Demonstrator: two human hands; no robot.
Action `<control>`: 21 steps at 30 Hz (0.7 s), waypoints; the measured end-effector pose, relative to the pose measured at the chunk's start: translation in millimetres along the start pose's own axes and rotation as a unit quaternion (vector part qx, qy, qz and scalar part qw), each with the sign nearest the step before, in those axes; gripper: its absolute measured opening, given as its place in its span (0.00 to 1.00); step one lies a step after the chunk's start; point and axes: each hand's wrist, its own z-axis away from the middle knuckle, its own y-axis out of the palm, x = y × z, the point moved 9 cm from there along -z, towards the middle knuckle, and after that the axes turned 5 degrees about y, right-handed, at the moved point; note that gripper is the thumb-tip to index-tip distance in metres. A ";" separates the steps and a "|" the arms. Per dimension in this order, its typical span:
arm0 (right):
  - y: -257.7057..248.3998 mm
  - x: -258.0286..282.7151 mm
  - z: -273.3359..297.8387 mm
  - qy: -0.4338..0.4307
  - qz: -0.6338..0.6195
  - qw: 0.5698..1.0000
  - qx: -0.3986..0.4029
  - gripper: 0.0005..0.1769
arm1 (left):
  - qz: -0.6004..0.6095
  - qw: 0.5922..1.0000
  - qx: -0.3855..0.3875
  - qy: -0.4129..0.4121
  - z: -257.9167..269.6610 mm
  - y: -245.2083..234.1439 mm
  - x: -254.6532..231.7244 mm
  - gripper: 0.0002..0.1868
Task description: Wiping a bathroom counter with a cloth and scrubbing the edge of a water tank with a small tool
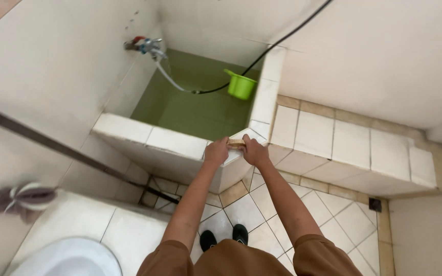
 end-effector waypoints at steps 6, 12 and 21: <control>-3.6 -37.9 -3.9 0.061 -0.016 0.998 -0.003 0.23 | 0.005 0.999 0.007 0.033 -23.7 13.9 -28.2 0.17; -11.1 -55.1 -24.7 0.039 0.000 0.999 -0.011 0.23 | 0.024 0.998 0.038 0.031 -38.2 16.9 -38.0 0.17; -58.8 -83.4 -78.7 -0.041 0.079 0.996 -0.010 0.19 | -0.010 0.999 0.013 -0.040 -89.0 28.3 -66.2 0.20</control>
